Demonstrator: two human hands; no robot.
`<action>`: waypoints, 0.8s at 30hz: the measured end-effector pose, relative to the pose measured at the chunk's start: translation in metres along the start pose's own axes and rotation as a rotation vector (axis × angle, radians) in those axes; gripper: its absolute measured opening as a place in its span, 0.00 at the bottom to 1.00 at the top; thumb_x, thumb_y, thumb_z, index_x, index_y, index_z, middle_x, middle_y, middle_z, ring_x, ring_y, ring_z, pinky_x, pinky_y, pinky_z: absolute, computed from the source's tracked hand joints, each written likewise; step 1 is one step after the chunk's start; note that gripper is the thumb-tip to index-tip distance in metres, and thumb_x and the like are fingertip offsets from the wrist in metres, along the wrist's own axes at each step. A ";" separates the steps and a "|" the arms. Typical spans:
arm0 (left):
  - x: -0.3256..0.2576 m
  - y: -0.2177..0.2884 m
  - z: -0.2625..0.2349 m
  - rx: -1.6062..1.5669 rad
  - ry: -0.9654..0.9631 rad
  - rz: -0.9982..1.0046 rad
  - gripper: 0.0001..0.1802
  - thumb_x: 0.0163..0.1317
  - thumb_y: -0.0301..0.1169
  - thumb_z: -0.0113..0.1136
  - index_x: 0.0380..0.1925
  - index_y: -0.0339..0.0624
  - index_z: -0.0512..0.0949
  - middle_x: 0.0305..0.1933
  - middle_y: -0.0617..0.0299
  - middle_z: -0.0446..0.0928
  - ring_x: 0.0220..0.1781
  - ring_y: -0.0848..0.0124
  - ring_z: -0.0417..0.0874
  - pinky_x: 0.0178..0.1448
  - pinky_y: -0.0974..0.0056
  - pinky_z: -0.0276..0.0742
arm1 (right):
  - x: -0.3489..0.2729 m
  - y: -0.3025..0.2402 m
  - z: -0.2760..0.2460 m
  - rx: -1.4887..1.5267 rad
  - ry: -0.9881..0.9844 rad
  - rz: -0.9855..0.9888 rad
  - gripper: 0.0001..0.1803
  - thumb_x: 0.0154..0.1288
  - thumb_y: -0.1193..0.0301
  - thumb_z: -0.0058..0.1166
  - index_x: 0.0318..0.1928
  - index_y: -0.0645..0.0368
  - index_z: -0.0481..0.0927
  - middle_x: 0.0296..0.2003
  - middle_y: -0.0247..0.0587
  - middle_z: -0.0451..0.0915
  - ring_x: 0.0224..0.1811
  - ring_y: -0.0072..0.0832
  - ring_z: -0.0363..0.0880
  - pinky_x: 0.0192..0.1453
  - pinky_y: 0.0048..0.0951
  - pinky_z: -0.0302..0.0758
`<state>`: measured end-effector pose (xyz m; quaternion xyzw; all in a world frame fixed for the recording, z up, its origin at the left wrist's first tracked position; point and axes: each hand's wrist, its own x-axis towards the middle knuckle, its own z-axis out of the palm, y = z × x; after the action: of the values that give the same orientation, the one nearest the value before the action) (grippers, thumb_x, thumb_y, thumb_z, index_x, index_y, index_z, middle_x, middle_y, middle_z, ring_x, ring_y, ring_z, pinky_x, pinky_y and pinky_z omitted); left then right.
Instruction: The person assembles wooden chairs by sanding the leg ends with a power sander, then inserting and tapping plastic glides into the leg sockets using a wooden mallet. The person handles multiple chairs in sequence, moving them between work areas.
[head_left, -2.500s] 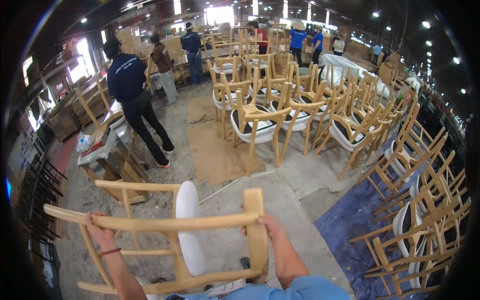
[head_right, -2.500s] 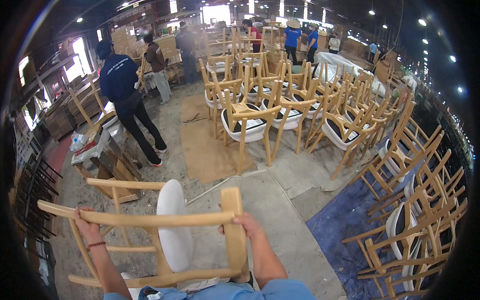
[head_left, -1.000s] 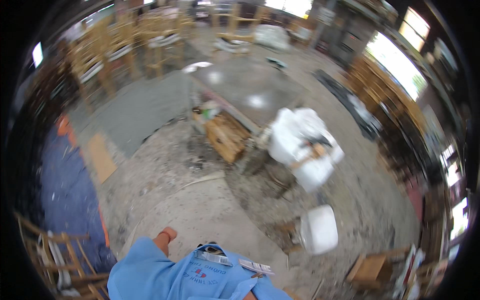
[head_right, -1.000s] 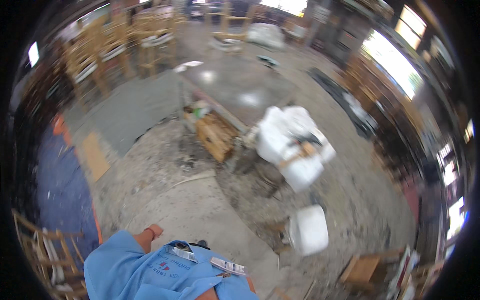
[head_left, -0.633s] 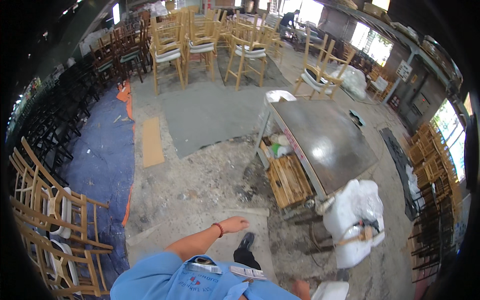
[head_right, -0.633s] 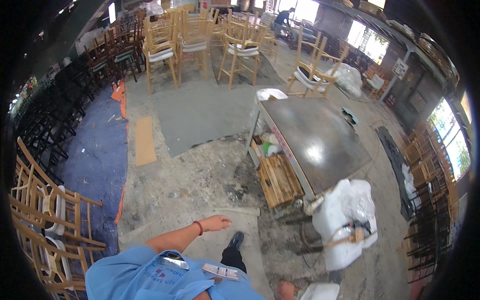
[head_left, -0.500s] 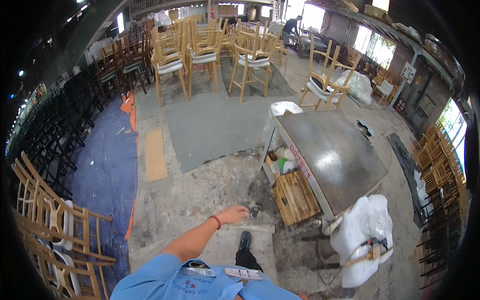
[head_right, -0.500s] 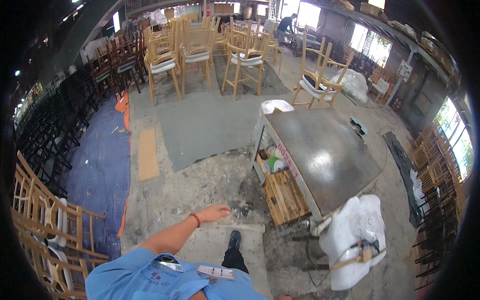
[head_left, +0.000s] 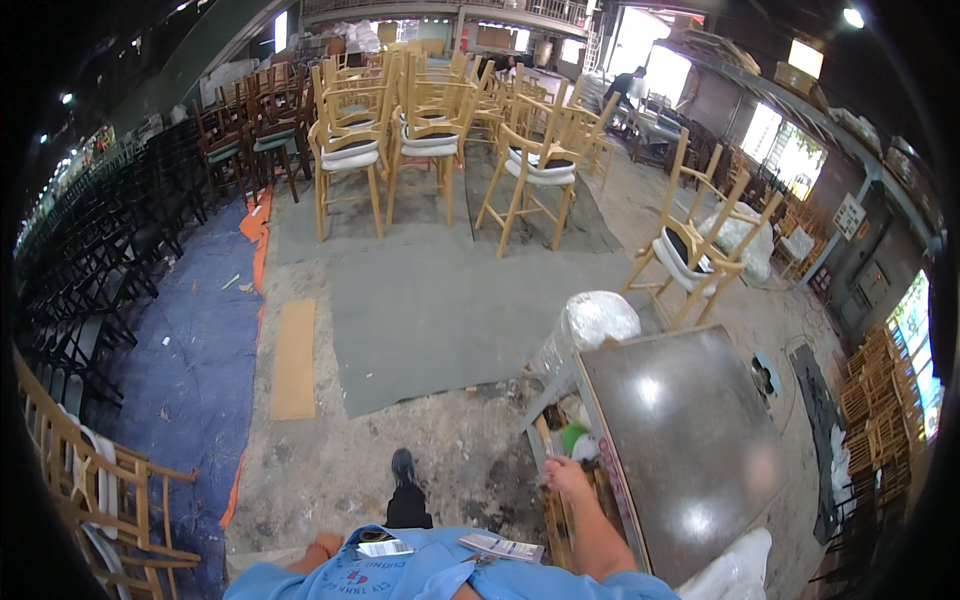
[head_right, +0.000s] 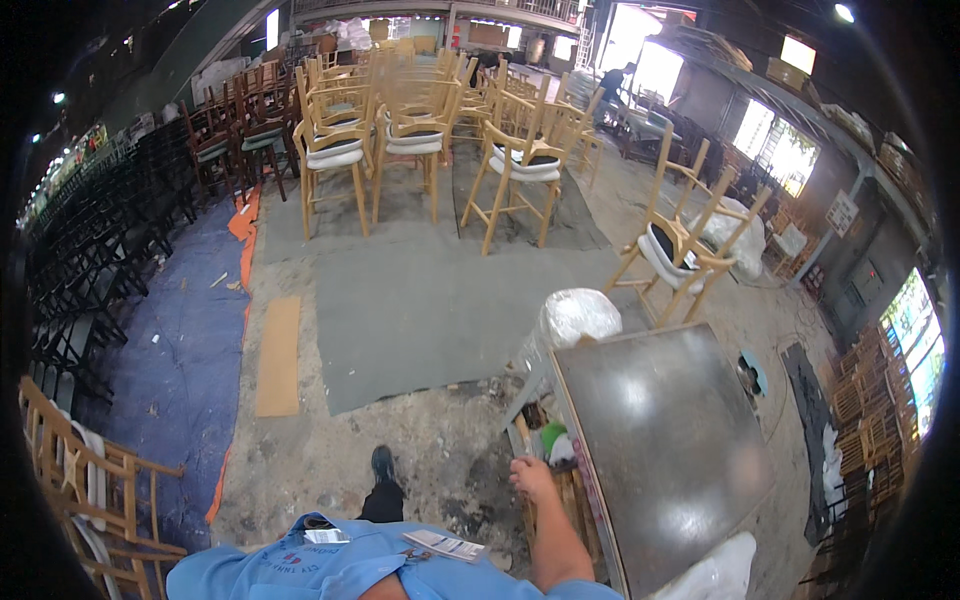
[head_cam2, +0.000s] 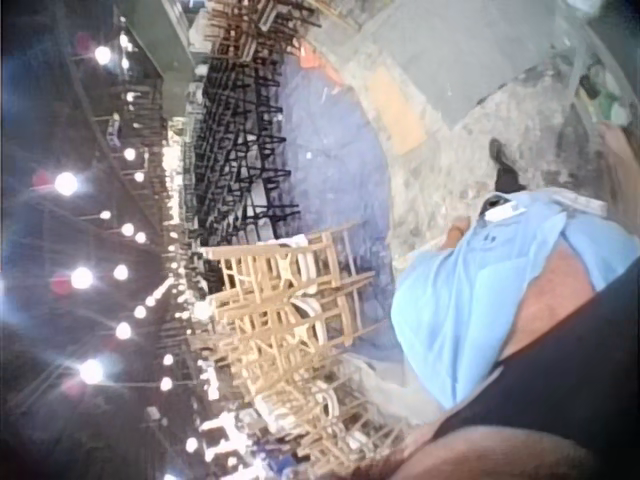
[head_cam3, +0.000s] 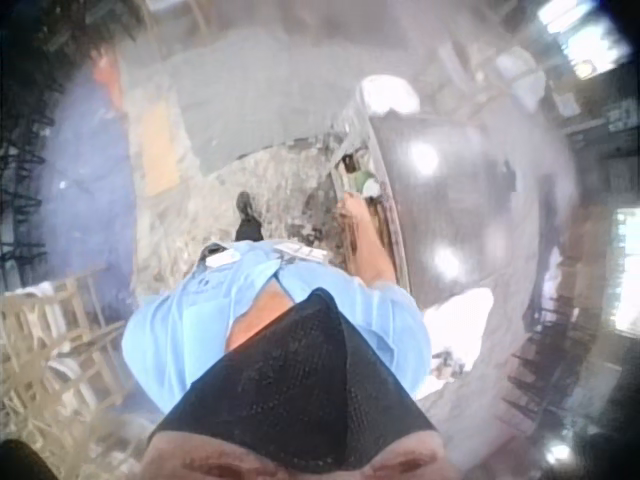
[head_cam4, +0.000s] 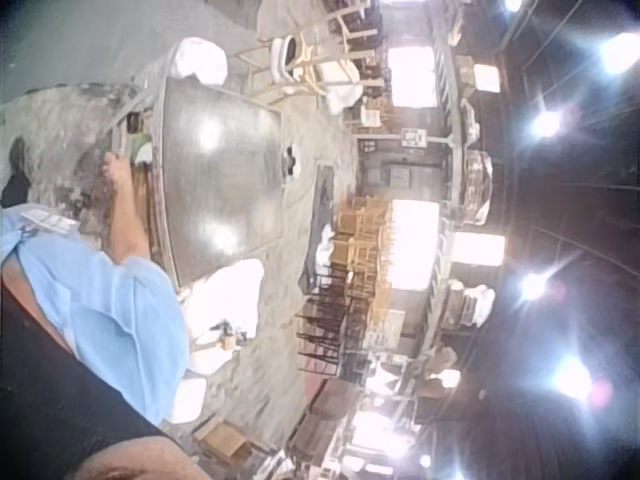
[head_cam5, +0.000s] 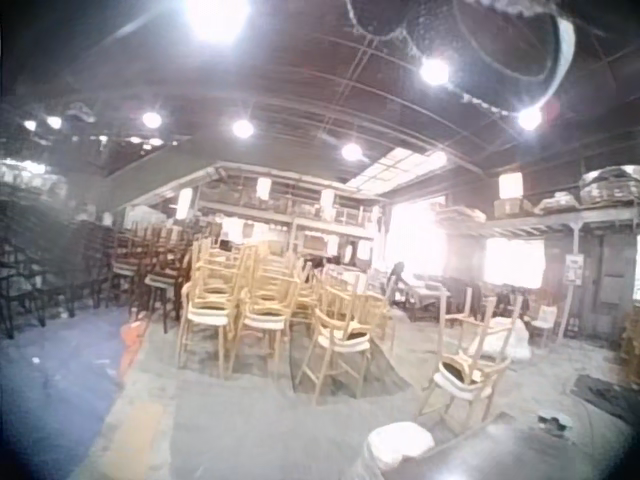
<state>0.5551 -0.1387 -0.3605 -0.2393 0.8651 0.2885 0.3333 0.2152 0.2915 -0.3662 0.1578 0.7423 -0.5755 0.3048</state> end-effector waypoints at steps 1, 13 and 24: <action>0.013 -0.002 -0.005 -0.092 -0.041 -0.098 0.12 0.58 0.38 0.58 0.34 0.44 0.86 0.40 0.49 0.85 0.45 0.54 0.87 0.46 0.49 0.82 | 0.025 -0.028 0.007 -0.006 0.031 -0.031 0.06 0.68 0.70 0.52 0.39 0.58 0.78 0.27 0.33 0.77 0.24 0.23 0.75 0.25 0.26 0.70; 0.377 0.101 -0.351 0.260 0.127 0.044 0.19 0.66 0.37 0.46 0.37 0.36 0.83 0.43 0.41 0.83 0.49 0.48 0.84 0.54 0.46 0.78 | 0.197 -0.112 0.080 -0.246 -0.211 0.352 0.09 0.68 0.67 0.56 0.41 0.59 0.82 0.28 0.37 0.78 0.23 0.27 0.74 0.25 0.33 0.71; 0.668 0.428 -0.514 -0.451 0.064 0.358 0.22 0.68 0.43 0.54 0.54 0.40 0.78 0.44 0.59 0.83 0.41 0.69 0.83 0.44 0.60 0.80 | 0.432 -0.216 0.054 -0.276 -0.210 0.341 0.13 0.71 0.67 0.50 0.47 0.61 0.82 0.33 0.40 0.81 0.31 0.31 0.78 0.32 0.36 0.75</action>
<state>-0.3732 -0.3179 -0.3786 -0.1596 0.8177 0.5201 0.1881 -0.2265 0.1280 -0.4843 0.1772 0.7407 -0.4220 0.4918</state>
